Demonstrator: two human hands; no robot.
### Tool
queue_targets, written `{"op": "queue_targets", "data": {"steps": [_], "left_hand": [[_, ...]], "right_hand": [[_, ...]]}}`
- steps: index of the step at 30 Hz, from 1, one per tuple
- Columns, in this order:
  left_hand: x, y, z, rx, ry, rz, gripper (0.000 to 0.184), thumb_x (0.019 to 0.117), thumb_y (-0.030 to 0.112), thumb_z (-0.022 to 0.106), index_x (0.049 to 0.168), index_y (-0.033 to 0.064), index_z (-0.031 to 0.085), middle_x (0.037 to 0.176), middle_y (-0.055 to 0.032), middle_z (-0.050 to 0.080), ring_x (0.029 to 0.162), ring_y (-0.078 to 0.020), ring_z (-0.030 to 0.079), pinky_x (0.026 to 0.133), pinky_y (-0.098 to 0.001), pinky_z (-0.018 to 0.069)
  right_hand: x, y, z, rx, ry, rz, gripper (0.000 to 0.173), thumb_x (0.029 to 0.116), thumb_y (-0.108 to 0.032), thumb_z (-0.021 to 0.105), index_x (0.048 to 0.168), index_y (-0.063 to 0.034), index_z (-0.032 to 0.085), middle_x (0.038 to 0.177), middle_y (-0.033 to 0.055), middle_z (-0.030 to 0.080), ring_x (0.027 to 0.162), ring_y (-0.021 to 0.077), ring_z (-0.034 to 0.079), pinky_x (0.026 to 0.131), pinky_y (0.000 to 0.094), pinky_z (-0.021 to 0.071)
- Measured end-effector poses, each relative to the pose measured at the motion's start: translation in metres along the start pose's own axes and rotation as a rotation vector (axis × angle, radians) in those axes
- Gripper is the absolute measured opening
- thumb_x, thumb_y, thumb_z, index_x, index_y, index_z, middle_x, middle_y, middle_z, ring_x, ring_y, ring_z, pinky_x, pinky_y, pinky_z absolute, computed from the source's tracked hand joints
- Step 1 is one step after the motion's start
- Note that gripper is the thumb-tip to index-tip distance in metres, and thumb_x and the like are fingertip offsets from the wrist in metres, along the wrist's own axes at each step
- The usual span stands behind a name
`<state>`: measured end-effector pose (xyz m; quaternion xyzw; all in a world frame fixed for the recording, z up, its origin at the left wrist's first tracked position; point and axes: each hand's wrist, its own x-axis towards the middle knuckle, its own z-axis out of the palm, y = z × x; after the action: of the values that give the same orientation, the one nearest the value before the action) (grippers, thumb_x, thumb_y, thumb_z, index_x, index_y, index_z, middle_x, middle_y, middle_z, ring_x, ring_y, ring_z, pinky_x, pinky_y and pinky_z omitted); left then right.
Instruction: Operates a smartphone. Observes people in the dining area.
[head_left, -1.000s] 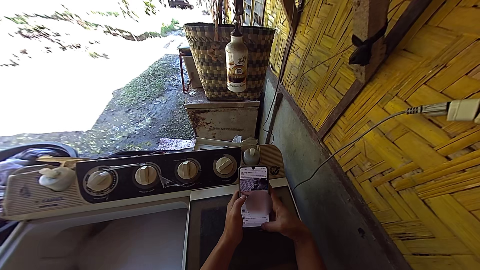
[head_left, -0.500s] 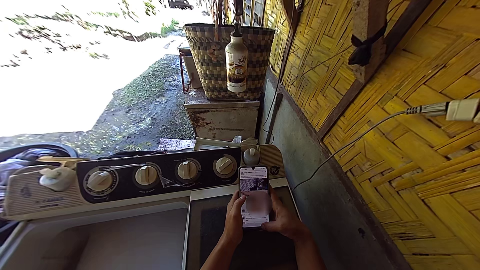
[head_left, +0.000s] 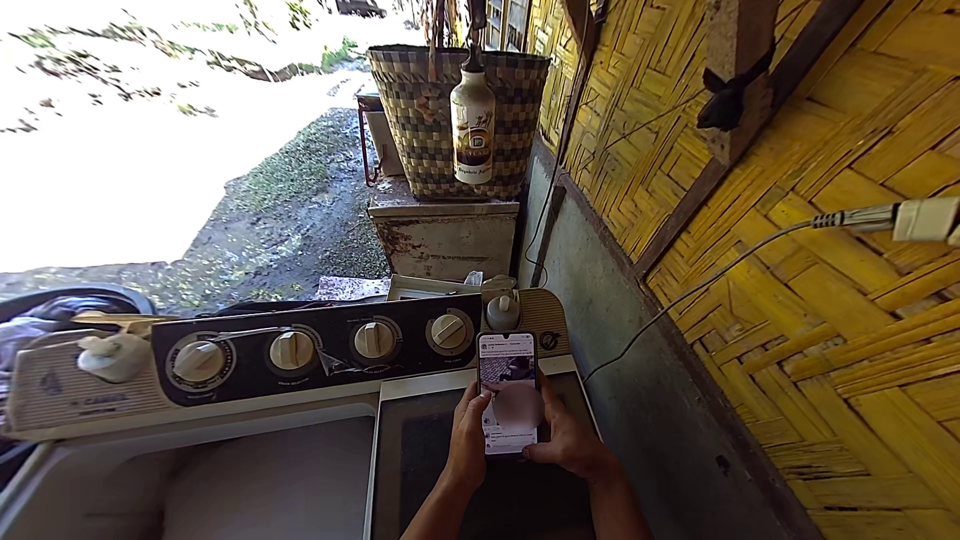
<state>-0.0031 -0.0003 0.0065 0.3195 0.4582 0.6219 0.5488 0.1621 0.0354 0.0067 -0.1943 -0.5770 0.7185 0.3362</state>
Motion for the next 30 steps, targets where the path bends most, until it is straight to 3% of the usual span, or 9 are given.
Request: {"op": "queue_targets", "data": {"steps": [30], "left_hand": [[0.0013,-0.0005,-0.0006,-0.003,0.000,0.006,0.040,0.1004,0.019,0.032,0.131,0.0020,0.053,0.113,-0.0049,0.067,0.102,-0.0078,0.067,0.089,-0.0268,0.0570]], "right_hand": [[0.0011,0.0010,-0.0004,0.005,0.009,0.027,0.127,0.0652,0.020,0.066,0.158,-0.0038,-0.017,0.155,0.0150,0.042,0.134,0.0212,0.056,0.108,0.0391,0.0527]]}}
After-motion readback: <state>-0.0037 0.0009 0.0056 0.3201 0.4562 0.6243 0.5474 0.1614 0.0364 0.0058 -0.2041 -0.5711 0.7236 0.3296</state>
